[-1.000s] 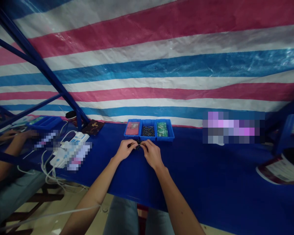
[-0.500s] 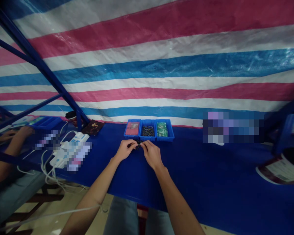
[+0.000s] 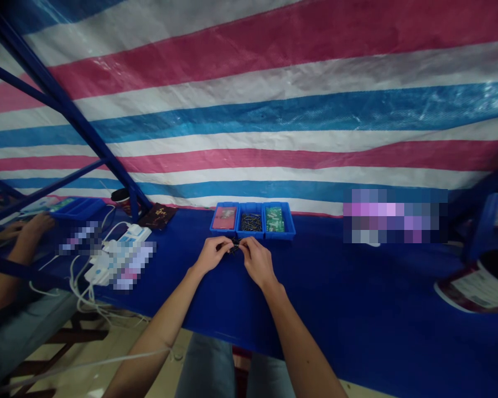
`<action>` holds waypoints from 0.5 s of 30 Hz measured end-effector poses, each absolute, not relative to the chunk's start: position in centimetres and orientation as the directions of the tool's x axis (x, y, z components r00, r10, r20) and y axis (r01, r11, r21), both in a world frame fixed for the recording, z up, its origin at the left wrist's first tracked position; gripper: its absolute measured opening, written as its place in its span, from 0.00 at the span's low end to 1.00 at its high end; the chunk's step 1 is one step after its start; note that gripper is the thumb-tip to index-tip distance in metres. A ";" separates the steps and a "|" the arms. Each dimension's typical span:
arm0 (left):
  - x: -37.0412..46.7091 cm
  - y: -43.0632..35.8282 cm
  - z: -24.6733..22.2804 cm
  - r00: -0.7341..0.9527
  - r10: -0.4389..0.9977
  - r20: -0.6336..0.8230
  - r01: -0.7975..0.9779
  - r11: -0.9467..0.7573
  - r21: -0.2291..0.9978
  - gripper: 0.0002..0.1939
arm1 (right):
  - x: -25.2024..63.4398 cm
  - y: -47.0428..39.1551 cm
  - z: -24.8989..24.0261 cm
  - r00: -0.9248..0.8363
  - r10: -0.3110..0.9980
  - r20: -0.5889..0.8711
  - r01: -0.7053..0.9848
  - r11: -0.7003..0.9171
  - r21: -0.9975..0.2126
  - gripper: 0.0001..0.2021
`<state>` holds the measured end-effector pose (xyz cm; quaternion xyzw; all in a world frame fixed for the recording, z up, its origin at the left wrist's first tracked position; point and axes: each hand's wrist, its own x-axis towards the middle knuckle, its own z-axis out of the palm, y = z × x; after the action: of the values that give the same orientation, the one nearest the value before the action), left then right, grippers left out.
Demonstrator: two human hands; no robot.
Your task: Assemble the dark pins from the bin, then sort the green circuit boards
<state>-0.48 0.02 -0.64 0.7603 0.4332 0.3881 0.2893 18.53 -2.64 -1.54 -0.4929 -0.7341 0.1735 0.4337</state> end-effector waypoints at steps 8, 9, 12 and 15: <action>-0.3 -0.1 -0.4 0.322 0.883 0.342 0.428 -0.458 0.779 0.13 | 18.5 -2.8 -1.1 -0.115 0.880 0.462 0.644 0.420 -0.640 0.15; -0.3 -0.1 -0.4 0.321 0.884 0.341 0.429 -0.457 0.780 0.13 | 18.5 -2.7 -1.2 -0.111 0.879 0.464 0.655 0.416 -0.631 0.16; -0.3 -0.2 -0.3 0.314 0.886 0.341 0.431 -0.453 0.780 0.14 | 18.5 -2.8 -1.2 -0.088 0.873 0.479 0.677 0.405 -0.614 0.18; -0.5 -0.2 -0.1 0.275 0.894 0.354 0.428 -0.443 0.788 0.16 | 18.6 -2.9 -1.0 -0.006 0.849 0.528 0.654 0.402 -0.641 0.18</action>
<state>-0.47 -0.15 -0.10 0.7454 0.4434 0.4074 0.2860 18.65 -2.87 -1.03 -0.5361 -0.7011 0.1068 0.4580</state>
